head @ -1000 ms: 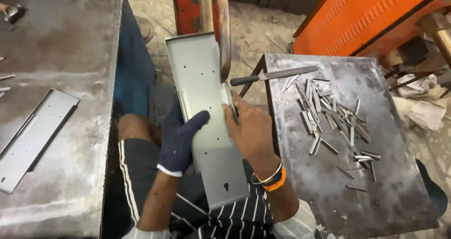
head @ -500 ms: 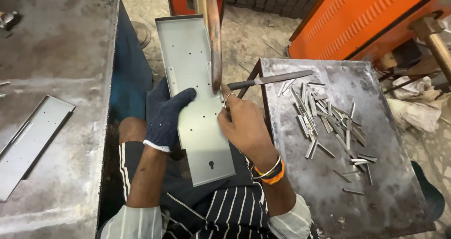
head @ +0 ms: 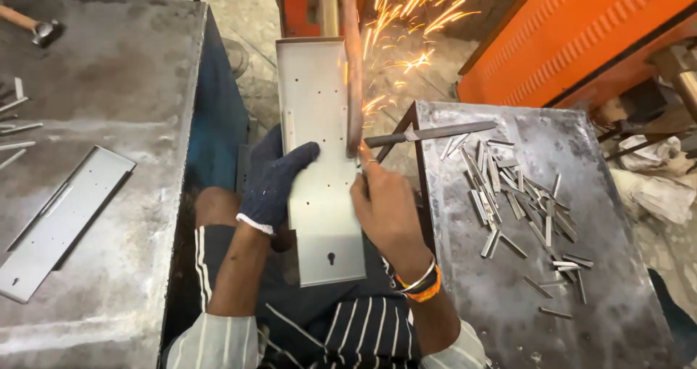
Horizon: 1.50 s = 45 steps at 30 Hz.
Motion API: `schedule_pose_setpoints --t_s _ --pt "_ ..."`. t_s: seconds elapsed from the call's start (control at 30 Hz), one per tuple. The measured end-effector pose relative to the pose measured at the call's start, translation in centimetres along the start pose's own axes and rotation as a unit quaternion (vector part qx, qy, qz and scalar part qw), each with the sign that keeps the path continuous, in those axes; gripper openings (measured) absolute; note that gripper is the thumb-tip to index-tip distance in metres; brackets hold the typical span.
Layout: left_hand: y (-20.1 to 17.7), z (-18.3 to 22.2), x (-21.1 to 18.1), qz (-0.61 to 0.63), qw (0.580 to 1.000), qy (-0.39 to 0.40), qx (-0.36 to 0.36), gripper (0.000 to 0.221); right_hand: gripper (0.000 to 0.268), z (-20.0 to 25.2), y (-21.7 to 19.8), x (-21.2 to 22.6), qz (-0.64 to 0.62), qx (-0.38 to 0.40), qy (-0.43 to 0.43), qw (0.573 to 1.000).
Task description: Spot welding small metal brackets onto a larger rectangular metal base plate using an industrial welding machine.
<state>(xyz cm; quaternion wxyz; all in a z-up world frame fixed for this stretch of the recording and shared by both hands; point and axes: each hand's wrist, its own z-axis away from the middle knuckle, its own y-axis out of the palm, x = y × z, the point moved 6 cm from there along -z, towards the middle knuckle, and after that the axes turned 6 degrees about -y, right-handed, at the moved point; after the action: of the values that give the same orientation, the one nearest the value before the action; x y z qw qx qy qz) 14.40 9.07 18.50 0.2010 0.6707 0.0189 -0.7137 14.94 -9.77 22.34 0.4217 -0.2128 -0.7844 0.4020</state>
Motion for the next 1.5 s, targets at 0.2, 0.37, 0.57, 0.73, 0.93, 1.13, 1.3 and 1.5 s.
schedule_pose_setpoints --t_s 0.2,0.37,0.57,0.73,0.93,1.13,1.3,1.5 --pt "-0.1 2.7 1.1 -0.042 0.999 -0.002 -0.002 0.04 0.018 2.3 -0.9 1.8 0.027 0.011 0.012 0.999" --pt "0.2 3.9 1.8 0.04 0.999 0.006 0.016 0.038 0.02 3.5 0.7 -0.1 0.128 0.043 0.014 0.991" --pt "-1.8 6.4 2.3 0.041 0.999 0.029 -0.001 0.042 0.036 3.7 -1.1 4.6 0.002 0.051 0.029 0.998" --pt "-6.0 10.1 2.0 -0.062 0.991 -0.017 -0.117 0.036 0.036 1.9 5.6 4.2 0.015 0.021 0.015 1.0" --pt "-17.9 14.5 9.5 -0.163 0.904 0.079 -0.387 0.042 0.04 2.6 17.4 8.1 -0.001 0.19 -0.182 0.965" --pt "-31.7 24.5 16.6 -0.117 0.793 -0.081 -0.593 0.04 0.023 9.1 28.5 11.8 -0.399 0.351 -0.073 0.844" --pt "-38.9 32.5 18.4 -0.119 0.749 -0.062 -0.649 0.045 0.015 13.6 33.7 11.7 -0.503 0.45 0.001 0.738" --pt "-40.2 38.9 15.1 -0.295 0.619 -0.033 -0.727 0.067 0.016 13.0 35.1 9.9 -0.496 0.46 -0.009 0.736"
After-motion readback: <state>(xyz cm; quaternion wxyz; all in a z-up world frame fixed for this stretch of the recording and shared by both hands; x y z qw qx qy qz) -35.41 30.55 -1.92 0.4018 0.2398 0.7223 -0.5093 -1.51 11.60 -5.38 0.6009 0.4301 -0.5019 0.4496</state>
